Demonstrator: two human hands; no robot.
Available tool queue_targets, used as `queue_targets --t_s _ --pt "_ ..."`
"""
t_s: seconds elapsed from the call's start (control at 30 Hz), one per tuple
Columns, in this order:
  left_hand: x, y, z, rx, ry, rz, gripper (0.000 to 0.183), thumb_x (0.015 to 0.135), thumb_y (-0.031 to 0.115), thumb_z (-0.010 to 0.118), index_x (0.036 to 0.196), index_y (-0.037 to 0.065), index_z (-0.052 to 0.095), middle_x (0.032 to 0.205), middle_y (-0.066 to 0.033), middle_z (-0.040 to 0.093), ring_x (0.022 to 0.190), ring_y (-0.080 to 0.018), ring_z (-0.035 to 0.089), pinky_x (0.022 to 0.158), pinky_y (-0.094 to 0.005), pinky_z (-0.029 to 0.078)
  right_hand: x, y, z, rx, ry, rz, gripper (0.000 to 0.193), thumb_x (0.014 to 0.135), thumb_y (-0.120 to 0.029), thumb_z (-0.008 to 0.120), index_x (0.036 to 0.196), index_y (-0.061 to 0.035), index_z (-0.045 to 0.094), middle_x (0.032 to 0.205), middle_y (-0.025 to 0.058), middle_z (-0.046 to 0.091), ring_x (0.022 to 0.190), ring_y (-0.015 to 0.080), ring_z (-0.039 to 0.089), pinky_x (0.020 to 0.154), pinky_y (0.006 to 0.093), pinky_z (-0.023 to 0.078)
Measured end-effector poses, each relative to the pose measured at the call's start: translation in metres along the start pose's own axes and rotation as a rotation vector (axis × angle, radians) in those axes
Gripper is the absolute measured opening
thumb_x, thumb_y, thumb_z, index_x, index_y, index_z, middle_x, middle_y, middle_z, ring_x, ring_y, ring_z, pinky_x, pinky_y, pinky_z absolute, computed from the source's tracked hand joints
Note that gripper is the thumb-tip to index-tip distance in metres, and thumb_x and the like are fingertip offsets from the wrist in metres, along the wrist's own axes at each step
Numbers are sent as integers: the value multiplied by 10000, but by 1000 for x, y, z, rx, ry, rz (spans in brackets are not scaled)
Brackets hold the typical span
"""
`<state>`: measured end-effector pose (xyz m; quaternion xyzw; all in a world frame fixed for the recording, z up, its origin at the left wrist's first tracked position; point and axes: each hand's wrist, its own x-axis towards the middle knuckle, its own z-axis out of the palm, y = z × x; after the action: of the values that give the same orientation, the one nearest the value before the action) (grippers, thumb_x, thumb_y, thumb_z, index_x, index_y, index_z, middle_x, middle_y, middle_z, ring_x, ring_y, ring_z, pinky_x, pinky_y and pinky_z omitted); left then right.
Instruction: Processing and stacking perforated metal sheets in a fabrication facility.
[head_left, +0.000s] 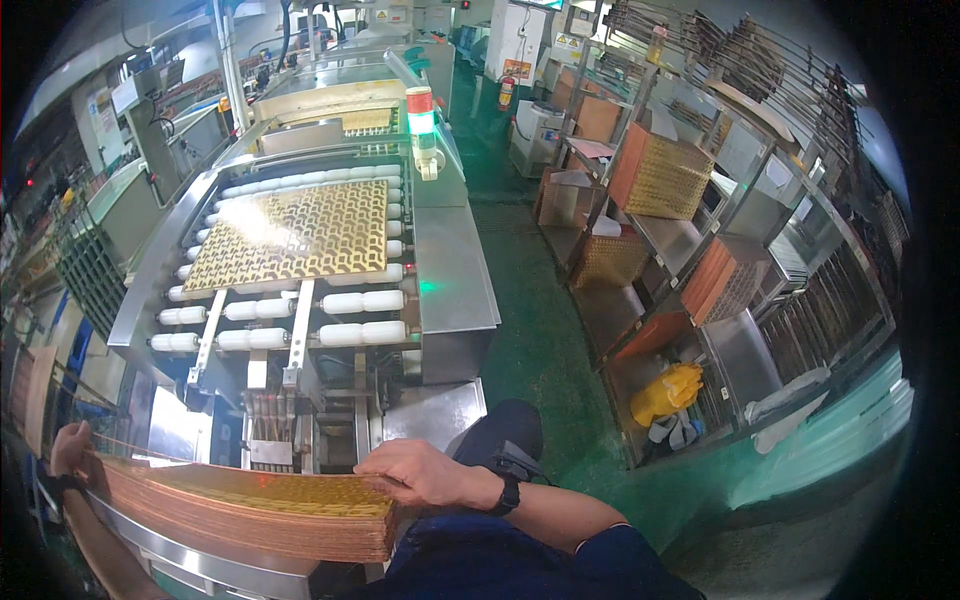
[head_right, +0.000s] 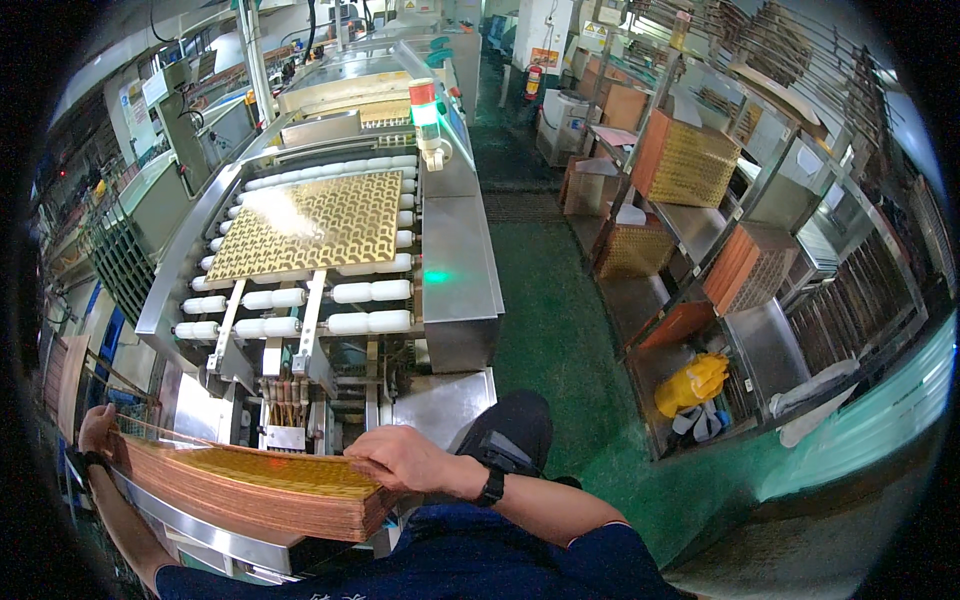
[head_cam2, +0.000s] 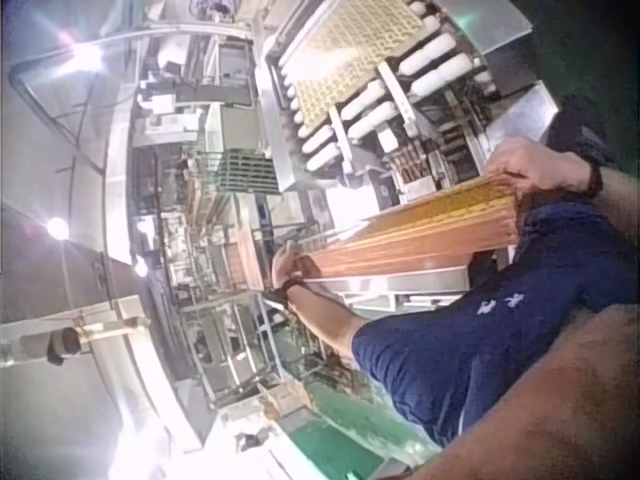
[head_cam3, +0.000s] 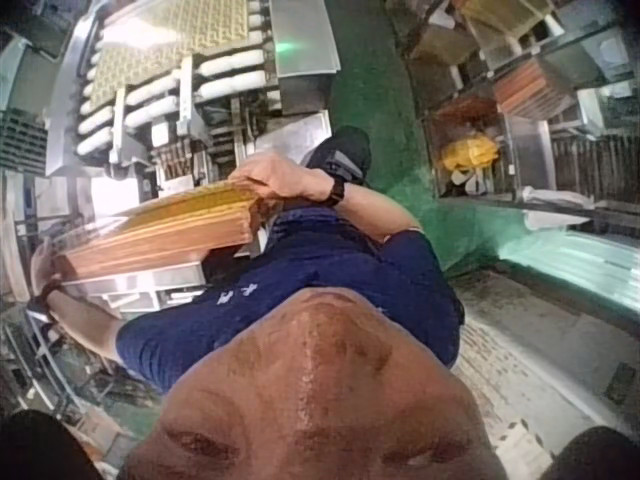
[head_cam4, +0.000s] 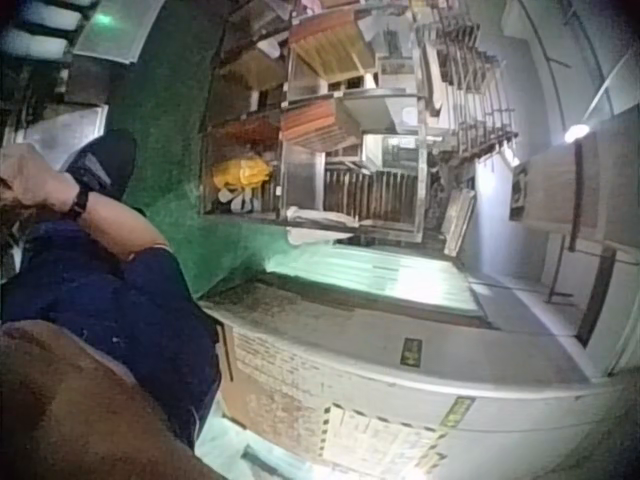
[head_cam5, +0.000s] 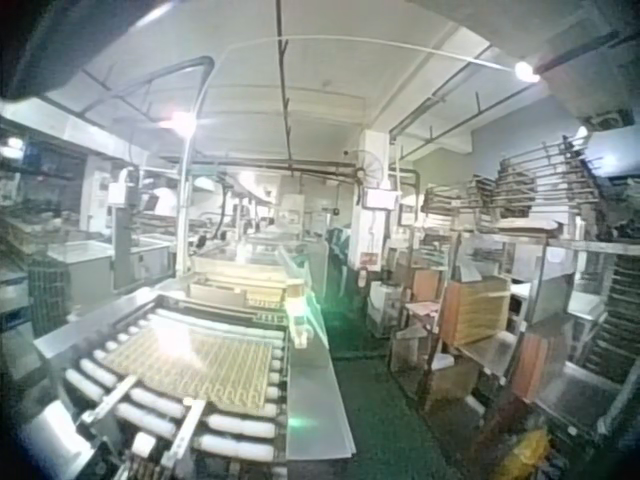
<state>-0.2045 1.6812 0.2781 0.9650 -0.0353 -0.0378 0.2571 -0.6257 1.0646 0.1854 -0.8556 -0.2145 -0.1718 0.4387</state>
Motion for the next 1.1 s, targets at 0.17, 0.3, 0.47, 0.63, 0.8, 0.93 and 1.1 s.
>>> queue_targets --t_s 0.17,0.3,0.47,0.63,0.8,0.93,1.1 --pt "-45 -1 -5 -48 -8 -12 441 971 404 571 990 -25 668 750 -89 638 618 -190 616 502 -332 490 -22 -29 24 9 12 20 260 941 -191 642 1113 2 667 997 168 689 925 349 651 810 421 521" --pt "-62 -24 -7 -57 45 21 382 964 349 571 925 -19 667 729 -72 617 643 -176 599 553 -331 481 -34 -41 42 3 14 6 255 924 -178 655 1108 -2 666 994 168 689 917 353 651 805 425 522" --pt "-80 -10 0 -63 5 54 367 959 335 570 853 -9 645 712 -56 597 647 -161 574 589 -339 466 -44 -48 53 -17 3 29 241 915 -163 659 1100 -8 666 995 167 689 918 352 654 803 428 524" --pt "-68 -27 -4 -49 33 88 368 955 336 571 843 -6 644 705 -45 596 646 -155 568 591 -334 463 -41 -38 50 -11 19 4 232 926 -172 649 1093 -12 668 989 164 691 921 346 658 804 423 525" --pt "-62 -21 5 -89 34 76 376 953 351 571 858 -1 662 710 -57 613 638 -163 580 577 -332 464 -40 -27 44 -21 -24 17 231 953 -194 624 1086 -11 672 981 161 696 922 344 664 799 424 527" --pt "-70 -9 2 -58 21 -5 402 952 374 565 870 -6 668 713 -68 621 622 -174 589 554 -337 463 -42 -22 45 -28 -10 4 229 946 -189 634 1083 -9 673 983 162 697 925 343 668 799 424 530" --pt "-77 0 2 -1 5 16 447 950 413 569 974 -20 675 769 -109 655 636 -200 626 519 -339 490 -43 -22 44 -29 -15 0 231 928 -170 659 1086 -2 668 990 171 695 930 348 671 799 418 539"
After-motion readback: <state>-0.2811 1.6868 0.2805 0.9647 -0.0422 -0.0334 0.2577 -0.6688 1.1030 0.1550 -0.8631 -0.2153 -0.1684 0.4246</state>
